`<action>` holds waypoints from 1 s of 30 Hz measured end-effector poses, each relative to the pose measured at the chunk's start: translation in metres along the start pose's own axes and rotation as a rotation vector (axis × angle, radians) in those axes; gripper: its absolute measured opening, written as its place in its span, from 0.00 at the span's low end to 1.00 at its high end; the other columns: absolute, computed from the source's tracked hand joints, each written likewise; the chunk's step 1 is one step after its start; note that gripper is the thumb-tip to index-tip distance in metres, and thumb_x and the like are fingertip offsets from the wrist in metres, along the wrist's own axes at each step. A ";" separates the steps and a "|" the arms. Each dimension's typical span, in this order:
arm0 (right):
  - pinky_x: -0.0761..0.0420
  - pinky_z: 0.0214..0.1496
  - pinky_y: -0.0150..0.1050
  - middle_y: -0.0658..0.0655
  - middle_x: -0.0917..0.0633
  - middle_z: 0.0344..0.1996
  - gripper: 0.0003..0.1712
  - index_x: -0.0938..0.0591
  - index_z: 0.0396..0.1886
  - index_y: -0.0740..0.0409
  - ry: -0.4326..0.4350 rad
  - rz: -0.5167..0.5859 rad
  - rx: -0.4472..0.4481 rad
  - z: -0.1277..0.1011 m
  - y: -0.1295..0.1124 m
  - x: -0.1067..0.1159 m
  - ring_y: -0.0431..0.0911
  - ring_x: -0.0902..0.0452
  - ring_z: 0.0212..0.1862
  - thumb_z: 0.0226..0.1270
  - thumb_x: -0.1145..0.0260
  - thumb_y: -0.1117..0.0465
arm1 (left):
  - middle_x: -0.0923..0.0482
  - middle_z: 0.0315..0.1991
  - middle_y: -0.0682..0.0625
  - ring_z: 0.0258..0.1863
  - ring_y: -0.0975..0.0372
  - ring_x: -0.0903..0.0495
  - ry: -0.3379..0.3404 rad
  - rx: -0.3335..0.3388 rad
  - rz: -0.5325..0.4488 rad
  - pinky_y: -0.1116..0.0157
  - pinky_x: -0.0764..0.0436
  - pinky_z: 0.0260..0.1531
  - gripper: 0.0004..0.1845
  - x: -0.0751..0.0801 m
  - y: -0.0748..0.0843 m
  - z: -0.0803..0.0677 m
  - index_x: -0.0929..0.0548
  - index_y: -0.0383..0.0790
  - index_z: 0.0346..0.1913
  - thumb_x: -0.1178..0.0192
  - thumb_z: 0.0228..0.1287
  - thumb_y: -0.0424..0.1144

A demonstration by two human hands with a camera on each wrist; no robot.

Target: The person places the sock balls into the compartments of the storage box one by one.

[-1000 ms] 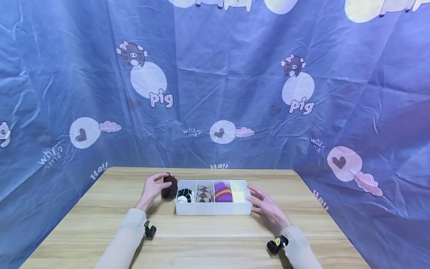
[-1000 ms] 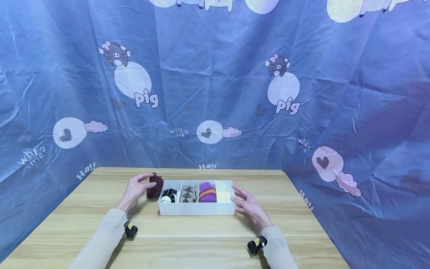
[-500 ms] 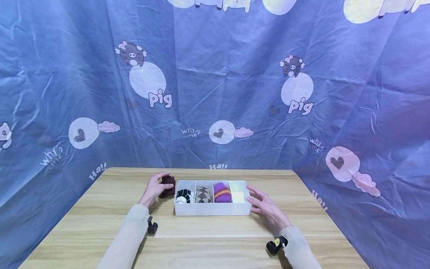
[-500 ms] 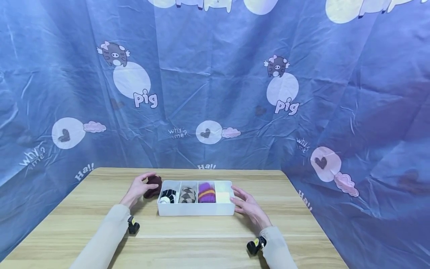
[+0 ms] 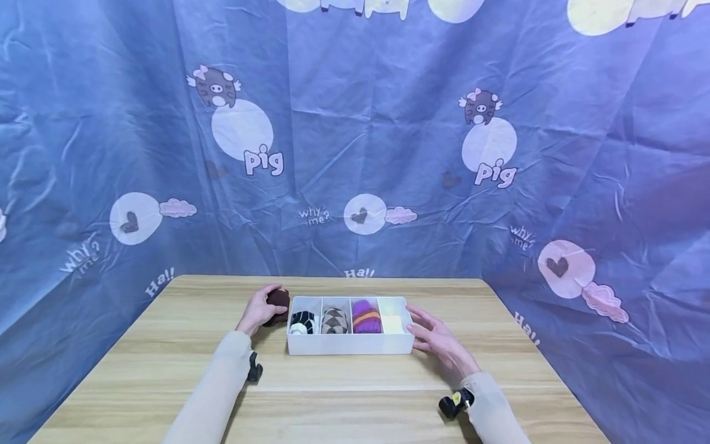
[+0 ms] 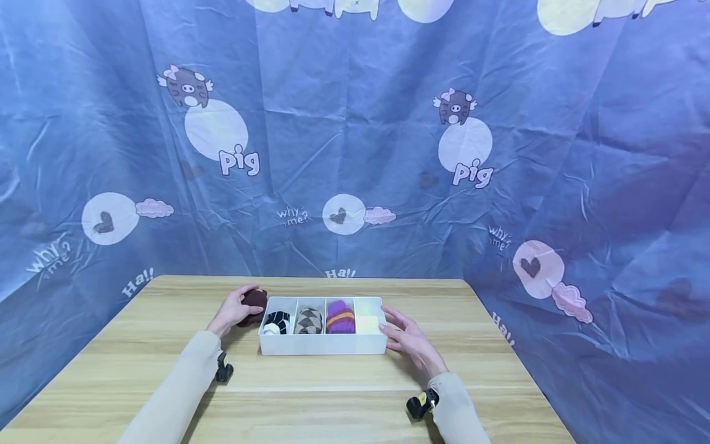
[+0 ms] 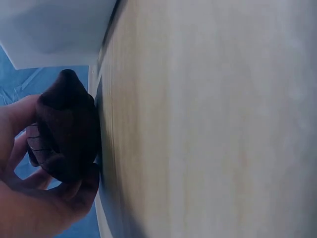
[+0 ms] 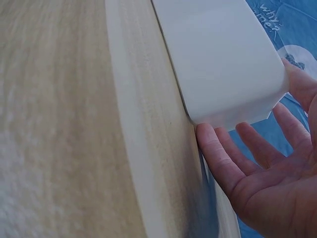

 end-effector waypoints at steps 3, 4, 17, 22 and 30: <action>0.18 0.52 0.38 0.69 0.46 0.75 0.41 0.46 0.78 0.54 0.002 0.002 0.000 0.000 -0.001 0.000 0.49 0.24 0.58 0.72 0.38 0.57 | 0.32 0.65 0.30 0.61 0.36 0.30 0.002 -0.002 -0.002 0.43 0.29 0.61 0.37 0.000 0.001 0.000 0.30 0.36 0.68 0.32 0.51 0.25; 0.18 0.52 0.38 0.69 0.46 0.75 0.41 0.46 0.78 0.54 0.003 0.003 0.001 0.001 -0.001 0.000 0.49 0.24 0.58 0.71 0.38 0.57 | 0.32 0.65 0.30 0.60 0.36 0.30 0.000 -0.002 -0.009 0.44 0.29 0.61 0.37 0.000 0.000 0.000 0.29 0.35 0.67 0.32 0.51 0.25; 0.18 0.55 0.40 0.69 0.46 0.75 0.42 0.46 0.78 0.55 -0.001 0.008 0.003 -0.001 0.001 -0.001 0.46 0.22 0.56 0.71 0.37 0.58 | 0.30 0.64 0.32 0.63 0.41 0.31 0.079 -0.034 -0.070 0.47 0.31 0.64 0.32 0.019 -0.001 0.001 0.27 0.36 0.66 0.31 0.55 0.30; 0.18 0.54 0.40 0.70 0.46 0.75 0.41 0.46 0.78 0.55 0.004 0.005 0.007 0.000 0.000 0.001 0.47 0.22 0.56 0.71 0.37 0.58 | 0.28 0.61 0.34 0.58 0.44 0.26 0.111 -0.093 -0.099 0.57 0.22 0.55 0.32 0.028 0.011 0.000 0.26 0.38 0.66 0.31 0.57 0.31; 0.18 0.54 0.40 0.69 0.45 0.75 0.41 0.45 0.78 0.54 0.014 0.011 0.001 0.000 0.001 0.000 0.46 0.22 0.55 0.71 0.37 0.58 | 0.27 0.62 0.37 0.52 0.46 0.22 0.115 -0.109 -0.216 0.66 0.17 0.42 0.34 0.028 0.022 -0.006 0.26 0.42 0.67 0.28 0.56 0.35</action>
Point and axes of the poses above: each hand's wrist, its own z-axis towards the middle knuckle, its own x-axis out of the back of the hand, y = z × x, the point moved 7 cm from there along z, towards the middle knuckle
